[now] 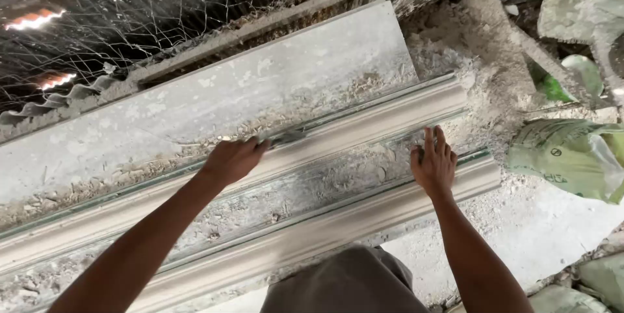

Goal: Scraping and shaping plaster cornice molds using a metal scraper tool on a workshop bench.

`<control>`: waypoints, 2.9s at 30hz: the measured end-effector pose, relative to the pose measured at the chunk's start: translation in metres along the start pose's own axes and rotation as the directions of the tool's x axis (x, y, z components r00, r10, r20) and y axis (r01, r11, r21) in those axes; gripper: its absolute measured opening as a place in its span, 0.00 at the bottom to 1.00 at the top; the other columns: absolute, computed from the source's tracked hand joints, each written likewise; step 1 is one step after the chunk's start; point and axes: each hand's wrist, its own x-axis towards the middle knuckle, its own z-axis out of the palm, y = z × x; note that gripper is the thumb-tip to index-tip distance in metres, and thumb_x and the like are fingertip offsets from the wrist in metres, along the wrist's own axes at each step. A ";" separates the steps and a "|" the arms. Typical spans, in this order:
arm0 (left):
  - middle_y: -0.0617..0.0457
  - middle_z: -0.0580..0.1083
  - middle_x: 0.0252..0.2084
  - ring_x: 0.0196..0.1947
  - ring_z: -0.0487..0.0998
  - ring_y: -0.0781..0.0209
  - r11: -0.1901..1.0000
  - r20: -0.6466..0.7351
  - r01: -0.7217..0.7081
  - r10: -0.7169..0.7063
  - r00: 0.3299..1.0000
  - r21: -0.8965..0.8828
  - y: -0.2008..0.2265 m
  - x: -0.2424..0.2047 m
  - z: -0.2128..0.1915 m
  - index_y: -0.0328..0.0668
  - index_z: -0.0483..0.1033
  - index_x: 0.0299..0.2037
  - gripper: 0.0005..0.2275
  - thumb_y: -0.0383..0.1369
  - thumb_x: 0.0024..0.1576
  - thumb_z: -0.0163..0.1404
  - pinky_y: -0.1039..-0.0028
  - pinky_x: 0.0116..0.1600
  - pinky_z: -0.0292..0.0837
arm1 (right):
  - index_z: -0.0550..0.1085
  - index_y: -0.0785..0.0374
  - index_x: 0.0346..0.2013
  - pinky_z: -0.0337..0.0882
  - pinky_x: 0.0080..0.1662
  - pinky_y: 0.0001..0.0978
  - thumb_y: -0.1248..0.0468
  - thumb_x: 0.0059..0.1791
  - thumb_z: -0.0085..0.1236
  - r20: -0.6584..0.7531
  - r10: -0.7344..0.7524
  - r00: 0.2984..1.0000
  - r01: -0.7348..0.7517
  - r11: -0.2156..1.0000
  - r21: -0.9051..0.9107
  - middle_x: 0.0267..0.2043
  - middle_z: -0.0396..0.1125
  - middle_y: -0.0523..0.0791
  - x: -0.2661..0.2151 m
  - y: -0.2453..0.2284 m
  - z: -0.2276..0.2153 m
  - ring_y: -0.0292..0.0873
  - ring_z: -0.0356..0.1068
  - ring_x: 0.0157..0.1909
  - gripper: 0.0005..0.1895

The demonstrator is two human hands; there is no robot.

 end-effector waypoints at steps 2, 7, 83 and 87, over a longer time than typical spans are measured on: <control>0.42 0.76 0.52 0.28 0.81 0.54 0.996 -0.035 -0.031 0.034 0.999 0.078 0.004 -0.006 0.007 0.46 0.62 0.69 0.20 0.33 0.66 0.40 0.64 0.27 0.79 | 0.56 0.53 0.76 0.59 0.63 0.59 0.51 0.54 0.45 0.006 0.011 1.000 -0.011 1.000 -0.007 0.77 0.51 0.53 0.006 -0.002 -0.002 0.60 0.63 0.65 0.35; 0.36 0.77 0.54 0.20 0.80 0.55 0.966 -0.197 -0.117 0.164 0.967 0.229 0.049 0.049 -0.004 0.40 0.67 0.67 0.24 0.31 0.58 0.46 0.71 0.14 0.73 | 0.56 0.53 0.76 0.59 0.63 0.58 0.52 0.54 0.46 0.015 0.018 1.000 -0.018 1.000 -0.010 0.77 0.52 0.54 0.000 -0.005 -0.009 0.60 0.63 0.63 0.36; 0.55 0.82 0.39 0.27 0.82 0.59 0.928 -0.075 -0.011 -0.019 0.997 -0.373 0.027 0.097 -0.046 0.60 0.76 0.59 0.14 0.38 0.65 0.48 0.68 0.30 0.80 | 0.56 0.58 0.74 0.62 0.61 0.56 0.50 0.54 0.48 0.016 0.002 1.000 -0.003 1.000 0.026 0.76 0.52 0.56 0.005 -0.006 -0.009 0.60 0.64 0.63 0.36; 0.54 0.82 0.40 0.25 0.81 0.56 0.908 -0.231 -0.103 0.007 0.973 -0.406 0.029 0.110 -0.010 0.59 0.77 0.57 0.16 0.36 0.58 0.51 0.65 0.28 0.79 | 0.56 0.57 0.73 0.61 0.60 0.57 0.50 0.52 0.51 -0.008 0.018 1.000 -0.018 0.999 0.028 0.75 0.52 0.55 0.014 -0.006 -0.010 0.60 0.63 0.63 0.37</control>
